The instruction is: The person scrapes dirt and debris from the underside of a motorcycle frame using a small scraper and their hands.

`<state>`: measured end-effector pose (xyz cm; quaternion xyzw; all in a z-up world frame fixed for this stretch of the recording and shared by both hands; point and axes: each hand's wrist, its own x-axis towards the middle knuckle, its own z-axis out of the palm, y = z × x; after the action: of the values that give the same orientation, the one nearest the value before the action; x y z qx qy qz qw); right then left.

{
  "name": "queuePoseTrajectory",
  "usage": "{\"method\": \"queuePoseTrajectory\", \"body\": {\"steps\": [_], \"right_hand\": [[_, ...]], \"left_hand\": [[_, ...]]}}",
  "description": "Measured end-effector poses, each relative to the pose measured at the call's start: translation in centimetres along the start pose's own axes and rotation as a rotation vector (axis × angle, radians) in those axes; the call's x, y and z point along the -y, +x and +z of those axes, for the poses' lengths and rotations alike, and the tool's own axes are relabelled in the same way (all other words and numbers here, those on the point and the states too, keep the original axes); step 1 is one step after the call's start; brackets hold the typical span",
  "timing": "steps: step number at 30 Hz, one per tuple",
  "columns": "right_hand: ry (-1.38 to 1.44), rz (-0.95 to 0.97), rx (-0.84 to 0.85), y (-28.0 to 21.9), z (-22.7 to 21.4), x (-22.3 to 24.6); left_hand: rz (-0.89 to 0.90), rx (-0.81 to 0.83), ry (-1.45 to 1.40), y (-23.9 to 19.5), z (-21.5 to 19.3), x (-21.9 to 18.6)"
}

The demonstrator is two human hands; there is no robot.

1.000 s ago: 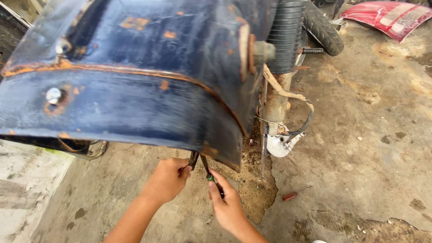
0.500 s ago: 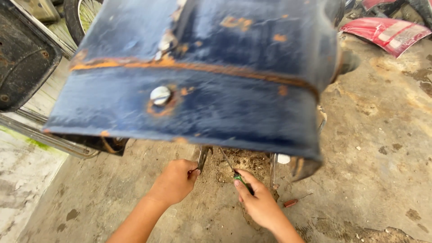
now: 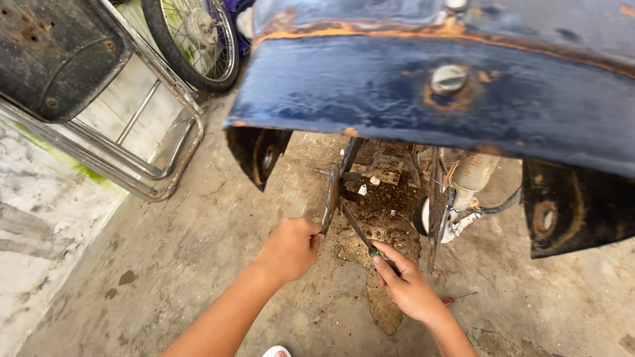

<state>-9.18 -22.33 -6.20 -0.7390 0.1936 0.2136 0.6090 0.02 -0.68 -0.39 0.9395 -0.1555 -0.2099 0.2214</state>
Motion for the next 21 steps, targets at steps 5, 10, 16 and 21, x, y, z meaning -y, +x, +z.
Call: {"method": "queuePoseTrajectory", "body": {"steps": [5,10,16,21], "right_hand": [[-0.011,0.009,0.010,0.4,0.5,0.6],[-0.204,0.018,0.043,2.1,-1.1,-0.6],[-0.153,-0.143,0.123,3.3,-1.5,-1.4],[-0.383,-0.004,0.040,-1.8,0.9,4.8]], "left_hand": [[-0.052,0.045,-0.013,-0.5,-1.1,-0.5],[-0.031,0.041,-0.038,-0.1,-0.6,0.2],[0.057,-0.034,-0.005,1.0,0.6,1.8],[0.030,-0.063,0.013,0.7,0.6,1.0]]}}
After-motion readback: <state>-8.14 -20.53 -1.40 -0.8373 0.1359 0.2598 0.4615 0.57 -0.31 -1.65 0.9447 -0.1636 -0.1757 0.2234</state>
